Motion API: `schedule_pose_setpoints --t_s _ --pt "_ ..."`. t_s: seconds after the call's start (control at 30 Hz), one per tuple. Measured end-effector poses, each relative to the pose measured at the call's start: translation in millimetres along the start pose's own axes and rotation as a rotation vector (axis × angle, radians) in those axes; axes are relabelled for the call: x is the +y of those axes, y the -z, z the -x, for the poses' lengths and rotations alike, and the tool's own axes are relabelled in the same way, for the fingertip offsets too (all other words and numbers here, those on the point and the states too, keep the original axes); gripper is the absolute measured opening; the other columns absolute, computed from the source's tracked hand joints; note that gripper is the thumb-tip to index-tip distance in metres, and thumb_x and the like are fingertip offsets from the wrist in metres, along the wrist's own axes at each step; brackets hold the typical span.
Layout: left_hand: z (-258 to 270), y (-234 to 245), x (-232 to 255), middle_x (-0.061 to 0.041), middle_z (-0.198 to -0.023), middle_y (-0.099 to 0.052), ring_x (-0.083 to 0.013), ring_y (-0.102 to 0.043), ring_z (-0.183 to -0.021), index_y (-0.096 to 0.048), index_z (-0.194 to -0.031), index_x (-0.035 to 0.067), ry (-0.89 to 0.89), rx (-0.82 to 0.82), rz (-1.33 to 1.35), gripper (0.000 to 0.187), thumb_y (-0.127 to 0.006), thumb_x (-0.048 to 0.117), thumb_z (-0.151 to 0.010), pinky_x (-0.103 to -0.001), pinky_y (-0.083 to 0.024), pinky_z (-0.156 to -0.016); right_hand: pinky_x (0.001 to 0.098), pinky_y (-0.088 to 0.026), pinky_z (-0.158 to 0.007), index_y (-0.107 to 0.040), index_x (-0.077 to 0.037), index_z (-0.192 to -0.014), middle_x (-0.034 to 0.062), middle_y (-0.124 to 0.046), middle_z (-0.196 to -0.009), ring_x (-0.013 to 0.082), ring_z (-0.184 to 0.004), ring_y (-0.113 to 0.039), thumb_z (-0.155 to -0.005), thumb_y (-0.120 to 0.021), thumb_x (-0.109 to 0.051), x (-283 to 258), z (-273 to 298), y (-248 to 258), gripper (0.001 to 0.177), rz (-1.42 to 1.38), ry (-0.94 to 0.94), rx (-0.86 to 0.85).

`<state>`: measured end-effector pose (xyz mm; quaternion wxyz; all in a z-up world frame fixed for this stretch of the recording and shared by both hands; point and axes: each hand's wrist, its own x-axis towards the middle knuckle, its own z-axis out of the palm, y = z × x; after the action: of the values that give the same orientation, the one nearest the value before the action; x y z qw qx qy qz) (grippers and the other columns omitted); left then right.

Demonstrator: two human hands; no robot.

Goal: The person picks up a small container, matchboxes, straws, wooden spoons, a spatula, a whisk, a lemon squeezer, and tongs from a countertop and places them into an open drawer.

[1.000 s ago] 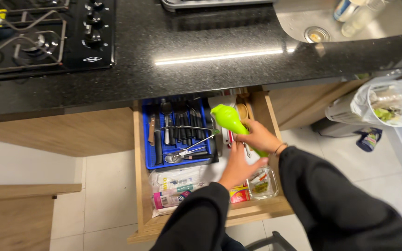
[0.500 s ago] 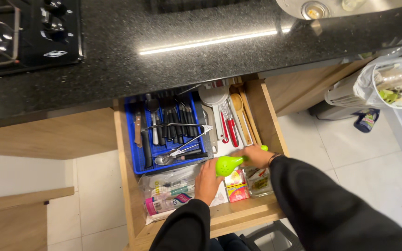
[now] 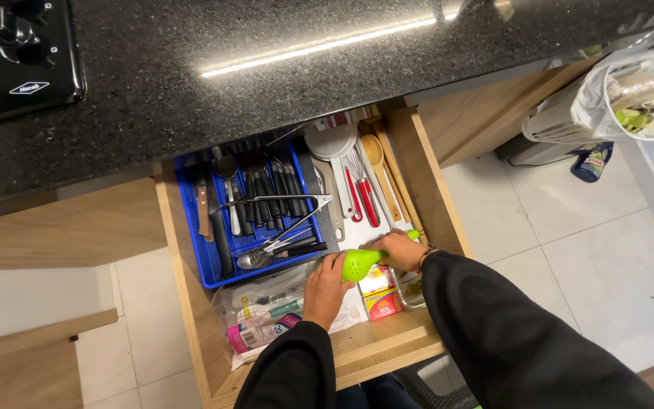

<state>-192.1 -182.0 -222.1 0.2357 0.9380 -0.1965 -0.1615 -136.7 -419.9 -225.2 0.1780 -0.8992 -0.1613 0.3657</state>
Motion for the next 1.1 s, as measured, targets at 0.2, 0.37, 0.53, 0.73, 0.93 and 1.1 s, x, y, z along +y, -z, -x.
schedule_pose_setpoints --t_s 0.2,0.37,0.53,0.73,0.93,1.1 --pt "-0.6 -8.8 -9.2 -0.008 -0.12 -0.064 -0.0302 -0.069 -0.107 -0.055 -0.137 0.013 0.028 0.04 -0.001 0.061 -0.079 0.031 -0.084 -0.044 -0.056 -0.089 0.0707 -0.035 -0.112 -0.063 -0.033 -0.141 -0.0022 -0.066 -0.139 0.0259 -0.129 -0.059 -0.091 -0.076 -0.031 45.8 -52.3 -61.0 0.052 0.198 -0.116 0.014" --pt "-1.7 -32.2 -26.7 -0.006 -0.106 -0.066 -0.0304 -0.072 -0.099 -0.054 -0.123 0.016 0.114 0.071 0.011 0.045 -0.077 0.028 -0.086 -0.044 -0.057 -0.087 0.0708 -0.04 -0.109 -0.068 -0.03 -0.133 -0.0001 -0.066 -0.134 0.0282 -0.125 -0.06 -0.09 -0.076 -0.029 22.1 -29.7 -47.1 0.043 0.243 -0.16 0.1" --pt "-3.1 -20.6 -8.7 -0.007 -0.105 -0.066 -0.0334 -0.073 -0.097 -0.055 -0.118 0.016 0.18 0.076 0.088 0.04 -0.077 0.026 -0.086 -0.045 -0.059 -0.085 0.0663 -0.044 -0.106 -0.073 -0.028 -0.122 -0.0029 -0.071 -0.12 0.0268 -0.117 -0.064 -0.092 -0.069 -0.013 19.7 -20.8 -46.2 0.034 0.304 -0.22 0.244" --pt "0.9 -16.8 -1.4 -0.008 -0.111 -0.061 -0.0363 -0.072 -0.102 -0.051 -0.121 0.015 0.275 0.083 0.221 0.037 -0.073 0.02 -0.091 -0.046 -0.059 -0.088 0.0704 -0.041 -0.106 -0.073 -0.026 -0.12 -0.002 -0.071 -0.115 0.0297 -0.113 -0.065 -0.087 -0.067 -0.005 3.4 -17.4 -41.0 0.04 0.28 -0.29 0.283" --pt "6.1 -13.2 7.7 -0.002 -0.081 -0.067 -0.0334 -0.076 -0.082 -0.072 -0.085 0.017 0.399 -0.033 0.166 0.039 -0.074 0.056 -0.085 -0.045 -0.055 -0.091 0.0715 -0.041 -0.107 -0.071 -0.017 -0.125 0.0037 -0.071 -0.123 0.0349 -0.121 -0.064 -0.088 -0.063 0.003 -13.6 -1.9 -20.7 0.043 0.246 -0.254 0.256" --pt "6.1 -13.3 16.5 -0.001 -0.08 -0.077 -0.0265 -0.077 -0.09 -0.079 -0.101 0.022 0.37 -0.136 0.123 0.035 -0.069 0.052 -0.088 -0.038 -0.036 -0.106 0.0748 -0.041 -0.105 -0.069 -0.016 -0.129 0.0052 -0.07 -0.123 0.0365 -0.12 -0.063 -0.089 -0.063 0.004 -20.0 -3.7 -19.2 0.045 0.221 -0.277 0.254"
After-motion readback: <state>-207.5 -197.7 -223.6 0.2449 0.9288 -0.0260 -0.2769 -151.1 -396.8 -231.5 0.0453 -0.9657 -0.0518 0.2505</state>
